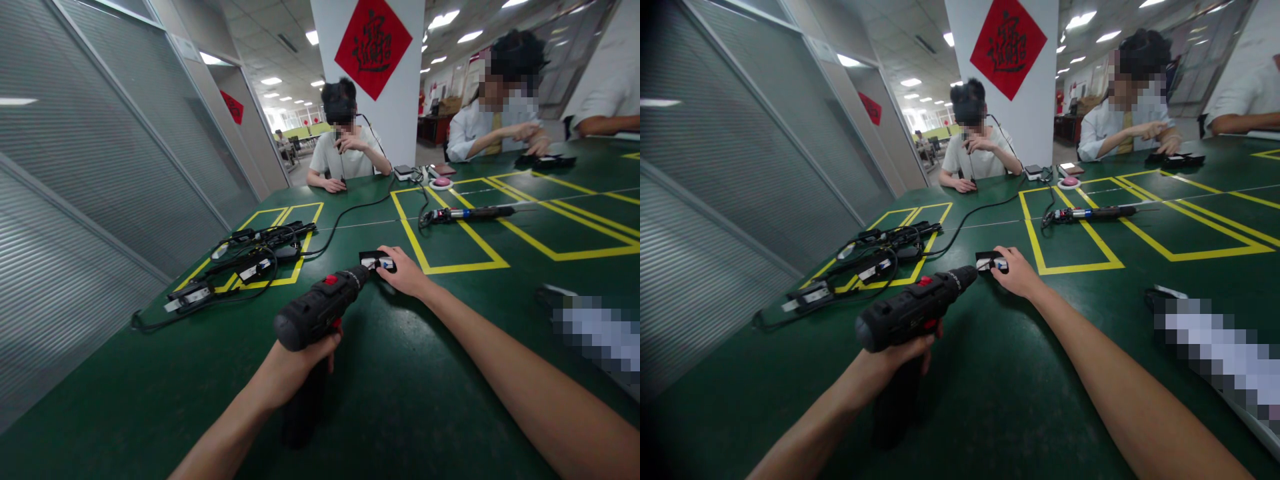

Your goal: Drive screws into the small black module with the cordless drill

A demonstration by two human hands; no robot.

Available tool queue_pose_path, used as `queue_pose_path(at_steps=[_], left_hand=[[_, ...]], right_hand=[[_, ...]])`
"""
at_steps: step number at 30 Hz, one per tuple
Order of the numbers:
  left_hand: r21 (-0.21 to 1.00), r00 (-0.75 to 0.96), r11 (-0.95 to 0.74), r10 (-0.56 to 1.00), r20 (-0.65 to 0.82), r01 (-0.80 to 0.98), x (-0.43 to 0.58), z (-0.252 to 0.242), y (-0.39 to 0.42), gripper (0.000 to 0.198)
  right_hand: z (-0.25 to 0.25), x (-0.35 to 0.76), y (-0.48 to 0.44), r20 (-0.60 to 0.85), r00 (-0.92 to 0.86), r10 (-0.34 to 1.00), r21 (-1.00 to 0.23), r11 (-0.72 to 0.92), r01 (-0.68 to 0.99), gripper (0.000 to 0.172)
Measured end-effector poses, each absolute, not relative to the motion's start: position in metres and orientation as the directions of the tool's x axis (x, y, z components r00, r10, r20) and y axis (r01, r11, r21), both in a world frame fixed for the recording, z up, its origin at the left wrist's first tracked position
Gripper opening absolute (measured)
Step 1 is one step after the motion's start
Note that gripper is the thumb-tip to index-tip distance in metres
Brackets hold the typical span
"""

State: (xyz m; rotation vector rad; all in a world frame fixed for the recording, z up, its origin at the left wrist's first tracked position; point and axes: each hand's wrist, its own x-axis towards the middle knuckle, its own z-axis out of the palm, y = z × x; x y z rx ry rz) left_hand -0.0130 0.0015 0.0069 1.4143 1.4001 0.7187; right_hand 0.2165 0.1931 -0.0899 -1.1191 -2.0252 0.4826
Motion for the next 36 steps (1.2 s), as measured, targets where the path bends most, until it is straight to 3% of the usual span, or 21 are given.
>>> queue_pose_path(at_steps=[36], left_hand=[[0.903, 0.131, 0.170, 0.962, -0.238, 0.395, -0.0124, 0.0099, 0.0008, 0.021]], right_hand=[[-0.0886, 0.2187, 0.1916, 0.428, -0.339, 0.838, -0.636, 0.546, 0.546, 0.050]])
